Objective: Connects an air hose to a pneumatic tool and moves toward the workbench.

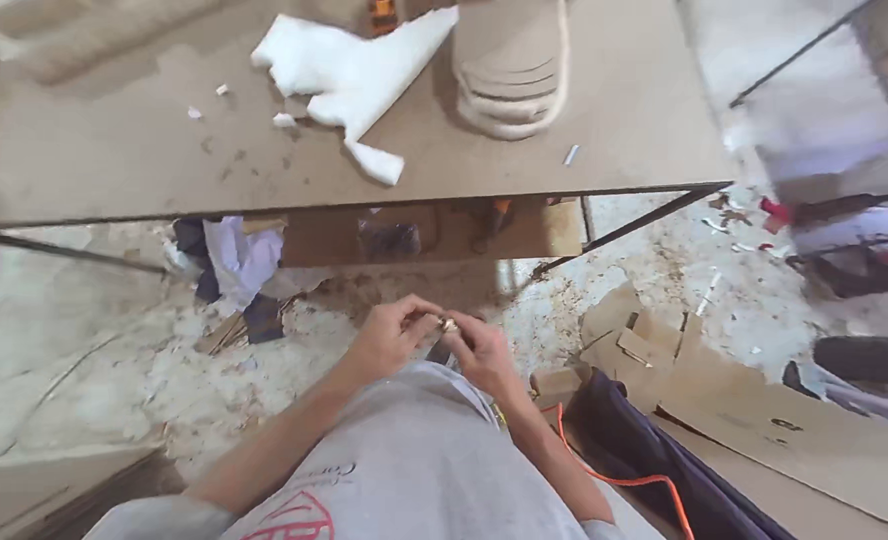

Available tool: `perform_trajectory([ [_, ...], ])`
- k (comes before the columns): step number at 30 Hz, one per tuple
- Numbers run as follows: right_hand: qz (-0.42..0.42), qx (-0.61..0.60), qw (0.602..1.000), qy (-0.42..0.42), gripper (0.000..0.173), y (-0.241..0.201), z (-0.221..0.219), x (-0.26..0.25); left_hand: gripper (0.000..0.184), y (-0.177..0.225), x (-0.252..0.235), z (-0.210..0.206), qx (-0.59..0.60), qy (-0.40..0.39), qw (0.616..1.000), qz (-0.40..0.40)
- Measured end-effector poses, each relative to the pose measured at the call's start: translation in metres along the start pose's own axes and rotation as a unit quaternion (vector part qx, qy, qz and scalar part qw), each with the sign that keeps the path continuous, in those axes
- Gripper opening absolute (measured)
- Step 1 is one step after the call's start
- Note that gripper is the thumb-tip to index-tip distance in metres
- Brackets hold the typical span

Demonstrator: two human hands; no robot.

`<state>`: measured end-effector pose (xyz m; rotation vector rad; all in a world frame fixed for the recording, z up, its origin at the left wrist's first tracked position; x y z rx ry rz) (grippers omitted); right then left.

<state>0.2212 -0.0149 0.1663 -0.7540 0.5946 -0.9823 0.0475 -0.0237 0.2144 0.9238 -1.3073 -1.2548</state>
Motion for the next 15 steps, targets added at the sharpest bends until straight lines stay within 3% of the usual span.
perform_trajectory([
  [4,0.006,0.069,0.998,0.004,0.034,-0.003,-0.008,0.008,0.029,-0.005,0.006,0.001,-0.149,-0.08,0.986,-0.009],
  [9,0.03,0.123,0.992,0.004,0.04,-0.014,-0.019,0.02,0.031,-0.004,0.021,0.003,-0.308,-0.167,0.934,-0.074],
  [12,0.088,0.139,0.986,0.029,0.041,-0.023,-0.028,0.023,0.04,-0.003,0.029,0.01,-0.358,-0.238,0.903,-0.006],
  [15,0.132,0.15,0.979,0.029,0.041,-0.032,-0.038,0.022,0.037,-0.006,0.037,0.021,-0.319,-0.293,0.9,0.043],
])
Point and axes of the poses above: each hand's wrist, its own x-axis away from the middle knuckle, its own z-axis out of the back of the hand, y = z × x, the point moved 6 cm from there along -x, towards the middle knuckle, and after that the axes turned 15 degrees about x, right-handed, at the moved point
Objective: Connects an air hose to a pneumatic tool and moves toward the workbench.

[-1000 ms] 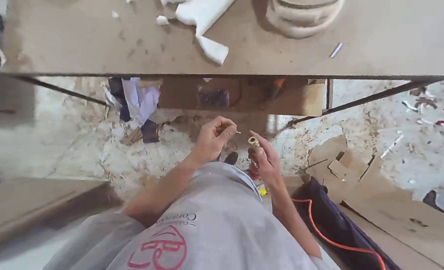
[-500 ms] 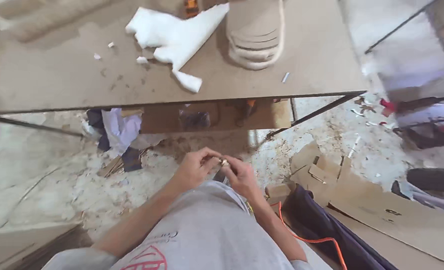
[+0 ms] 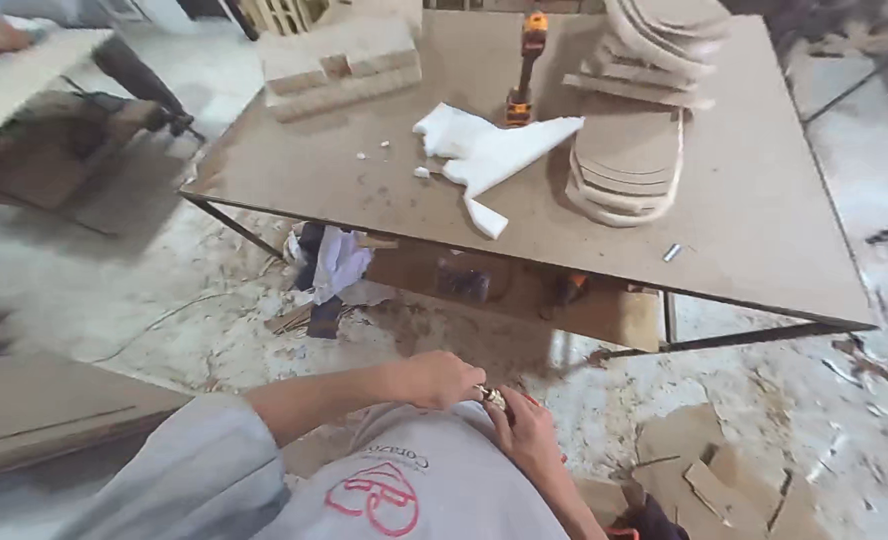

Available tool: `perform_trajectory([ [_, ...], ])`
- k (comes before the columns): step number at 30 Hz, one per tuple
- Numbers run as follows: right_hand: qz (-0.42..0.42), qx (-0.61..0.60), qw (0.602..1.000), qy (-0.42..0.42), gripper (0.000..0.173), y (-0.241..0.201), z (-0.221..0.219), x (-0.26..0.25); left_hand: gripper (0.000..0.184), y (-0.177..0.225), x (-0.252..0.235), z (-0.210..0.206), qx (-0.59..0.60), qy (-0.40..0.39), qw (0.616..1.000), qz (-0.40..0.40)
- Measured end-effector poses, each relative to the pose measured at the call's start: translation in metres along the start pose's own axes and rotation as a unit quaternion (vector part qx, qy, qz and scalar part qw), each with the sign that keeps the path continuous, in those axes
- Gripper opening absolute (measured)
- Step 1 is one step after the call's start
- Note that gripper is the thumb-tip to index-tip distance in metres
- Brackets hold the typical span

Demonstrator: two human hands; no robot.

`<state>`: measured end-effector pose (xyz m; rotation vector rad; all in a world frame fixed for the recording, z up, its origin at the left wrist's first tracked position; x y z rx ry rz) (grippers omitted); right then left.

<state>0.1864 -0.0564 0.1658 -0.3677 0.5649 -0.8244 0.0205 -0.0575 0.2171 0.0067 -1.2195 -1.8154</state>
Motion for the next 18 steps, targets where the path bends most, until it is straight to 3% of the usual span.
perform_trajectory([
  [3,0.046,0.015,0.999,-0.023,0.04,-0.011,-0.002,-0.01,0.032,-0.011,0.016,0.002,0.057,0.015,0.998,-0.022],
  [12,0.167,0.004,0.98,-0.105,0.041,-0.05,-0.016,-0.021,0.039,-0.027,0.06,-0.012,-0.065,0.051,0.994,-0.073],
  [18,0.198,-0.003,0.97,-0.139,0.044,-0.063,-0.026,-0.022,0.037,-0.024,0.073,-0.011,-0.031,0.038,0.998,-0.046],
])
Point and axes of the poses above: each hand's wrist, its own x-axis away from the middle knuckle, its own z-axis out of the back of the hand, y = z × x, the point moved 6 cm from there along -x, towards the middle knuckle, and after that the axes turned 15 degrees about x, right-handed, at the moved point
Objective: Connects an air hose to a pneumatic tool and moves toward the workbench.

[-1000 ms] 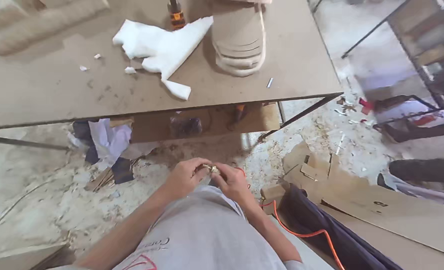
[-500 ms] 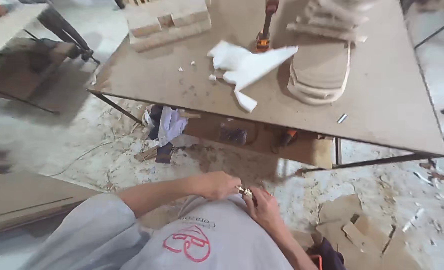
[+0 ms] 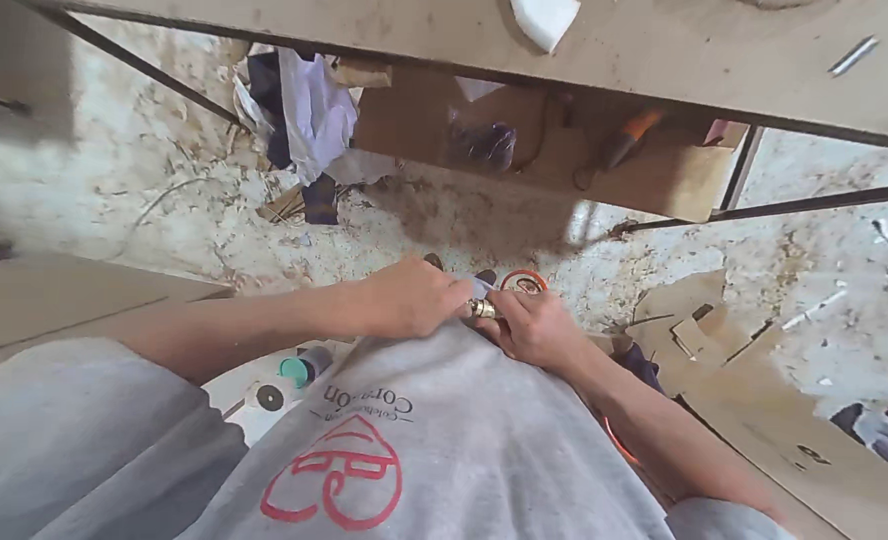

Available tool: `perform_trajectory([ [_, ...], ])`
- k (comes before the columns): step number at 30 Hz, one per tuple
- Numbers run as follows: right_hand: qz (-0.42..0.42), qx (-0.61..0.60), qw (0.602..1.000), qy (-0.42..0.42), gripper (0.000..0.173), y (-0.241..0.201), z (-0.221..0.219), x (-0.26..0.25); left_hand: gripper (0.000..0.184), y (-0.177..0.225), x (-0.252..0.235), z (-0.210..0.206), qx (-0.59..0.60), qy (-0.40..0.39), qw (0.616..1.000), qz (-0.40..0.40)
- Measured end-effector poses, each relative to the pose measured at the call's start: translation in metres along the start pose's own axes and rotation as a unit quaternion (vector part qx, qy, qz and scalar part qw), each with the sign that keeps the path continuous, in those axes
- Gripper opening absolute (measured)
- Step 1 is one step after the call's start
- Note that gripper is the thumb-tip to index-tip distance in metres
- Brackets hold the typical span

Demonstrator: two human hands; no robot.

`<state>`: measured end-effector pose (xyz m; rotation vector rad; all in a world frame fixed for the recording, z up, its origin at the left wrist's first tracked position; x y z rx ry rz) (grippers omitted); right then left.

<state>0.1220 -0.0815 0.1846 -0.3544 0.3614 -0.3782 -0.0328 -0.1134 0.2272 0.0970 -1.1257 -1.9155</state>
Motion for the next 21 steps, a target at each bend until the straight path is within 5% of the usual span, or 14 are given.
perform_trajectory([
  [15,0.01,-0.046,0.998,-0.042,0.051,-0.003,-0.026,-0.033,0.04,-0.039,0.014,-0.008,0.206,-0.064,0.972,0.09],
  [18,-0.007,-0.074,0.996,-0.046,0.055,-0.003,-0.033,-0.053,0.04,-0.065,0.022,0.002,0.31,-0.026,0.946,0.087],
  [21,-0.037,-0.088,0.995,-0.032,0.039,-0.005,-0.043,-0.081,0.041,-0.104,0.038,0.013,0.416,-0.005,0.905,0.089],
])
Point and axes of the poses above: each hand's wrist, its own x-axis away from the middle knuckle, its own z-axis out of the back of the hand, y = z × x, the point moved 6 cm from there along -x, towards the middle knuckle, and after that the axes turned 15 degrees about x, right-handed, at the moved point
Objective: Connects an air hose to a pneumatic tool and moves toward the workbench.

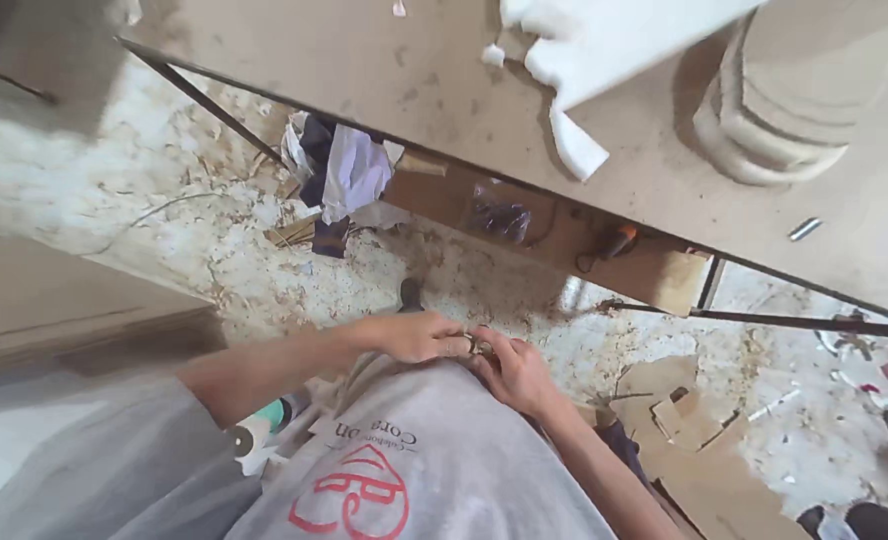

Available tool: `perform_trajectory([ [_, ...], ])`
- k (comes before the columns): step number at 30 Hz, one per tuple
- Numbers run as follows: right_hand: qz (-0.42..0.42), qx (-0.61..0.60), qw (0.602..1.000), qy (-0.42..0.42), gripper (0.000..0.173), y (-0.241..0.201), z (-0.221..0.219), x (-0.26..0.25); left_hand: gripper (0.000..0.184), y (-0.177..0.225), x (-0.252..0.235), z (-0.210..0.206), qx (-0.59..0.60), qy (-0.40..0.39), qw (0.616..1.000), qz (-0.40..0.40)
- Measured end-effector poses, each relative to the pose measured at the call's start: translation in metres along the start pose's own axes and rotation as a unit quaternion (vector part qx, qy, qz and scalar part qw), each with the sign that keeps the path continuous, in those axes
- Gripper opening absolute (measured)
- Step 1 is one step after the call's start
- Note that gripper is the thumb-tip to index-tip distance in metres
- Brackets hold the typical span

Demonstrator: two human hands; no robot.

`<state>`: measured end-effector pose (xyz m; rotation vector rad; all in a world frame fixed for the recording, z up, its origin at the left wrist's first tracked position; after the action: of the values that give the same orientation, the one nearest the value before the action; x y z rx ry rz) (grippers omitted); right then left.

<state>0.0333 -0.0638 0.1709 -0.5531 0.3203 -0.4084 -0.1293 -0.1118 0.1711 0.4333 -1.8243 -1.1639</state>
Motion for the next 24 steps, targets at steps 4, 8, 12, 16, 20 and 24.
perform_trajectory([
  [4,-0.191,0.093,0.977,-0.024,0.037,0.041,0.026,-0.032,0.044,-0.04,0.039,0.079,0.024,0.066,0.994,0.083],
  [8,-0.457,0.238,0.848,-0.124,0.041,0.104,0.114,-0.014,0.045,-0.112,0.087,0.168,0.092,0.193,0.973,0.09],
  [12,-0.536,0.217,0.787,-0.215,0.04,0.093,0.127,-0.027,0.044,-0.149,0.112,0.229,0.212,0.296,0.928,0.086],
  [16,-0.511,0.047,0.826,-0.233,0.039,0.071,0.087,-0.088,0.04,-0.123,0.096,0.291,0.158,0.274,0.948,0.046],
  [20,-0.539,0.059,0.825,-0.158,0.039,0.09,0.089,-0.131,0.037,-0.069,0.071,0.345,0.056,0.277,0.959,0.013],
  [24,-0.429,-0.135,0.843,-0.295,0.042,0.084,0.013,-0.194,0.039,-0.013,0.053,0.393,-0.004,0.279,0.96,0.001],
])
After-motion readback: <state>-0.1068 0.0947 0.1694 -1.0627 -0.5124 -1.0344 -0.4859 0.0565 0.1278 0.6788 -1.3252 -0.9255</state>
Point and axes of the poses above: each hand's wrist, its own x-axis away from the middle knuckle, its own z-axis out of the back of the hand, y = z × x, the point moved 6 cm from there along -x, towards the middle knuckle, and after that the axes turned 15 degrees about x, right-handed, at the moved point
